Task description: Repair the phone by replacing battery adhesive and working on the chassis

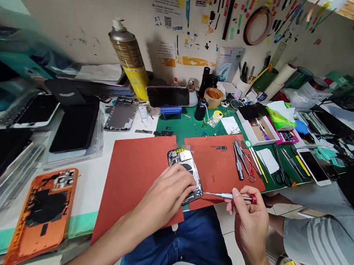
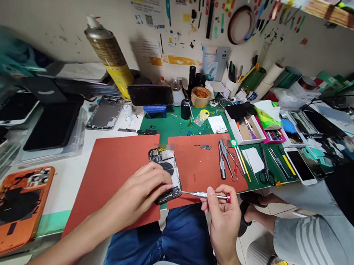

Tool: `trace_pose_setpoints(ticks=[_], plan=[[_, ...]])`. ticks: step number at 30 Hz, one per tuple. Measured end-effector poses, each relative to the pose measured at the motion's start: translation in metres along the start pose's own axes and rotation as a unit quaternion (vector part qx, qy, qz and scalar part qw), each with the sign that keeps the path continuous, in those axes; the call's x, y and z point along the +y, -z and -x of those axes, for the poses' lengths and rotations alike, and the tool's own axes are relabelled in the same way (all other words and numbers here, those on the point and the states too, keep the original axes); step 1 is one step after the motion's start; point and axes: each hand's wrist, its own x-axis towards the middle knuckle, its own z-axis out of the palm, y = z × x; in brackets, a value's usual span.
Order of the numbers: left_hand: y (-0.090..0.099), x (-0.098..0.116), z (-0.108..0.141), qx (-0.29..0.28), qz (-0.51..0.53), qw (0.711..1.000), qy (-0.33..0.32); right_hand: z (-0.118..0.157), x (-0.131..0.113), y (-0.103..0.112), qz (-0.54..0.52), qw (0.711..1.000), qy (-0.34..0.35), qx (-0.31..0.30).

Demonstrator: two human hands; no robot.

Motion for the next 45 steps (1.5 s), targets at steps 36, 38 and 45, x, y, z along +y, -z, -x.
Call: trace_pose_setpoints(ticks=[36,38,45], plan=[[-0.037,-0.018,-0.072,-0.023,-0.174,0.984,-0.028,-0.001,0.016,0.036,-0.04,0.996,-0.04,0.068],[-0.04,-0.019,-0.076,-0.027,-0.182,0.983,-0.023,0.001,0.017,0.035,-0.043,0.996,-0.04,0.063],[-0.044,-0.023,-0.077,-0.028,-0.189,0.981,-0.011,0.002,0.02,0.036,-0.042,0.996,-0.037,0.069]])
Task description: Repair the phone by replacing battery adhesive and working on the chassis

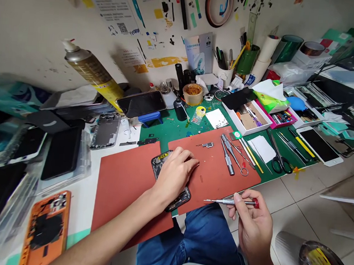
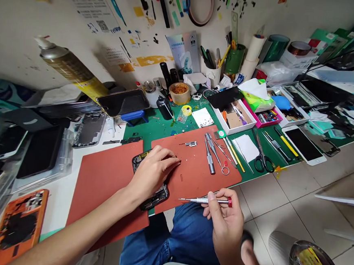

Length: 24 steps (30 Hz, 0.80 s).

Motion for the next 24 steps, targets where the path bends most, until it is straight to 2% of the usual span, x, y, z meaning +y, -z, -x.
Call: trace_pose_setpoints(ticks=[8,13,19,24], plan=[[0.011,-0.004,0.013,0.008,0.011,1.0,-0.026,0.0,-0.001,0.002,0.002,1.0,-0.021,0.004],[0.017,0.0,0.021,-0.011,-0.015,0.999,-0.047,0.0,0.001,0.001,0.001,1.0,-0.024,0.002],[0.014,0.003,0.018,-0.021,-0.029,0.998,-0.054,0.001,0.0,0.001,0.003,1.0,-0.023,0.002],[0.021,0.0,0.015,-0.028,-0.012,0.998,-0.049,0.0,0.0,0.003,0.004,1.0,-0.02,0.005]])
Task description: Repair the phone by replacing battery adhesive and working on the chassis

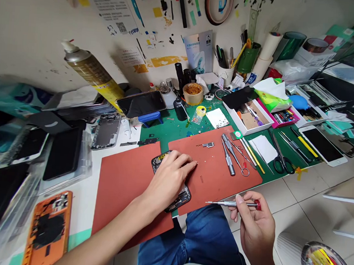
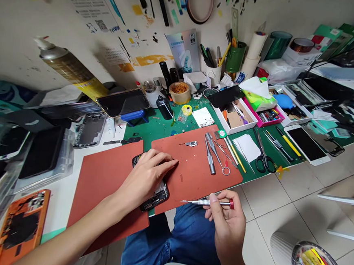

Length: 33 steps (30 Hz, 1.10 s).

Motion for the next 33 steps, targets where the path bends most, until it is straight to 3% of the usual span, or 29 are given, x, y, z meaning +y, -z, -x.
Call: trace_pose_setpoints(ticks=[17,21,25,27,29,33], plan=[[-0.005,0.005,-0.007,-0.02,0.005,1.0,-0.002,0.001,0.002,0.002,-0.003,1.0,-0.003,-0.004],[0.011,-0.001,-0.004,0.023,-0.01,1.0,-0.006,0.002,0.002,0.005,0.008,1.0,-0.005,0.003],[0.045,-0.016,0.016,0.089,-0.036,0.995,-0.036,0.003,0.005,0.011,0.016,1.0,-0.003,0.004],[0.061,-0.023,0.03,0.057,-0.039,0.996,-0.064,0.003,0.006,0.013,0.017,1.0,-0.005,-0.001],[0.071,-0.026,0.043,-0.017,-0.043,0.995,-0.089,0.004,0.006,0.013,0.023,1.0,-0.009,-0.009],[0.067,-0.02,0.047,-0.157,-0.071,0.977,-0.129,0.011,0.006,0.01,0.031,0.999,-0.007,-0.022]])
